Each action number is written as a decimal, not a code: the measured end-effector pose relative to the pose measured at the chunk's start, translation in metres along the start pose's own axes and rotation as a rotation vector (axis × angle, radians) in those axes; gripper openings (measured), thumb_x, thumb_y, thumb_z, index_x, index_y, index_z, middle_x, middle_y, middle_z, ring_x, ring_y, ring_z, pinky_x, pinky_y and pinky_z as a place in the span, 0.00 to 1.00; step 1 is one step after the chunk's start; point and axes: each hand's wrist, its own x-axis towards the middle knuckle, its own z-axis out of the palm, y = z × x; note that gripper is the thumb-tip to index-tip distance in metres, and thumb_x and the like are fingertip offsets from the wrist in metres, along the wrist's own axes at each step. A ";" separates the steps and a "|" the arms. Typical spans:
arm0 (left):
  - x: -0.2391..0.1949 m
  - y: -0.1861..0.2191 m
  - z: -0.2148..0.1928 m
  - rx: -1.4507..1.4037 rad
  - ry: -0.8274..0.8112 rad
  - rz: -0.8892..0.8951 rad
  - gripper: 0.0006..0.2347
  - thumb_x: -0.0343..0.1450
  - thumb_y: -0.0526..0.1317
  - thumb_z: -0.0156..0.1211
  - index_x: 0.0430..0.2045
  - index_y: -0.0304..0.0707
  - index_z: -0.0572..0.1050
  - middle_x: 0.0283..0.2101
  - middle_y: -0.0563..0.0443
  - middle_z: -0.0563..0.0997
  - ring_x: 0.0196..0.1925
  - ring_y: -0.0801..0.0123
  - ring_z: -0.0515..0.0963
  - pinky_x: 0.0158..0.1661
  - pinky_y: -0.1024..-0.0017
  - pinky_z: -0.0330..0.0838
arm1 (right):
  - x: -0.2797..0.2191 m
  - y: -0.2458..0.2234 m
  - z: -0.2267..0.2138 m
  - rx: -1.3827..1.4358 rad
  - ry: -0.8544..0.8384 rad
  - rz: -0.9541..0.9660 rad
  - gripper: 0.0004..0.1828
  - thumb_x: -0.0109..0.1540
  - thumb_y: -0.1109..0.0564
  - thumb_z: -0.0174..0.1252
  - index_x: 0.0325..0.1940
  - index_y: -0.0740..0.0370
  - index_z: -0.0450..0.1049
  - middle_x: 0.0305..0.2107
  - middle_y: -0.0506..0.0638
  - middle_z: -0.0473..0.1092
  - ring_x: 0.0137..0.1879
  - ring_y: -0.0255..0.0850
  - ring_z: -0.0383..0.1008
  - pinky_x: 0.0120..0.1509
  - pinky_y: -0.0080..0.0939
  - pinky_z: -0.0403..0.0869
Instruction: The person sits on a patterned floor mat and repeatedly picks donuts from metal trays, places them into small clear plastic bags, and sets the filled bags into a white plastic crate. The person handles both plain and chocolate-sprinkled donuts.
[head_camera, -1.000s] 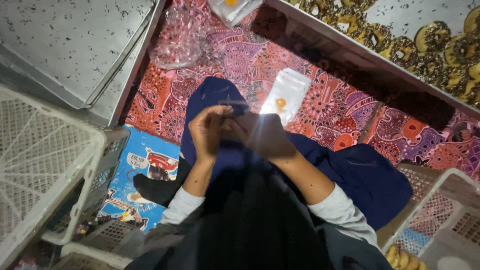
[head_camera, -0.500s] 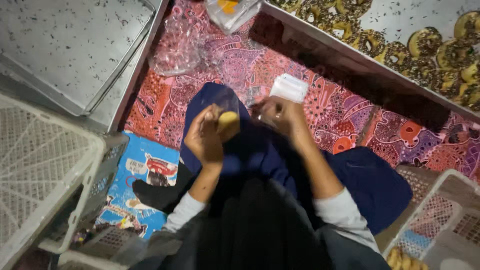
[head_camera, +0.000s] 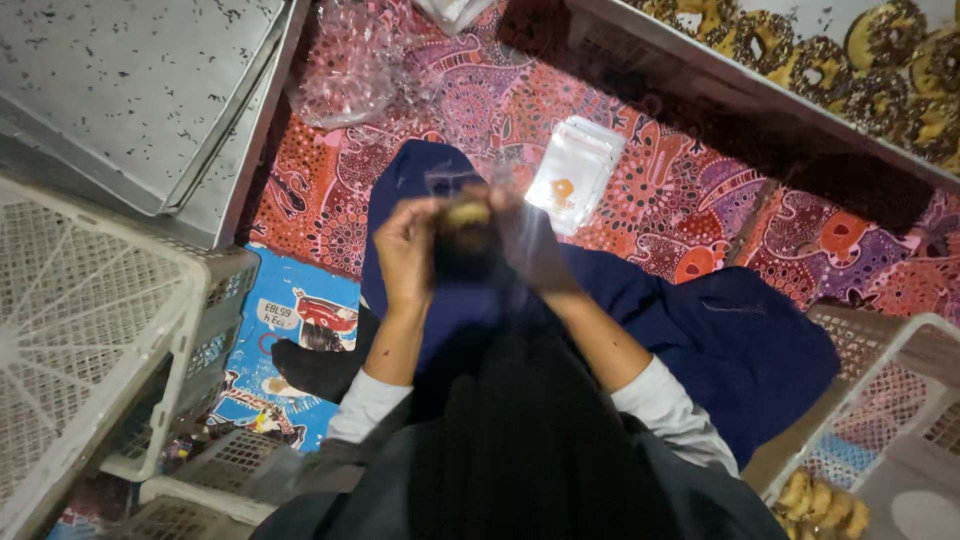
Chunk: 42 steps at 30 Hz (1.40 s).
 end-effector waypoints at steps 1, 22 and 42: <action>-0.001 0.000 0.002 0.056 0.000 0.125 0.11 0.80 0.39 0.58 0.38 0.25 0.78 0.44 0.48 0.79 0.45 0.72 0.77 0.48 0.74 0.71 | 0.002 -0.006 -0.001 -0.132 0.104 -0.183 0.22 0.76 0.49 0.40 0.51 0.61 0.79 0.38 0.53 0.76 0.46 0.47 0.75 0.52 0.45 0.74; -0.035 -0.012 -0.016 0.530 0.114 0.175 0.06 0.74 0.28 0.62 0.26 0.28 0.73 0.40 0.45 0.80 0.27 0.74 0.68 0.28 0.76 0.63 | -0.007 0.064 -0.004 0.582 -0.127 0.321 0.09 0.65 0.59 0.60 0.47 0.67 0.77 0.33 0.47 0.77 0.37 0.34 0.76 0.42 0.34 0.75; 0.046 -0.199 0.160 1.138 -0.418 0.907 0.11 0.72 0.34 0.51 0.46 0.27 0.71 0.48 0.34 0.76 0.52 0.43 0.79 0.52 0.52 0.75 | -0.032 0.242 -0.120 0.368 0.596 0.490 0.24 0.71 0.43 0.53 0.54 0.68 0.75 0.42 0.56 0.76 0.46 0.43 0.75 0.51 0.44 0.74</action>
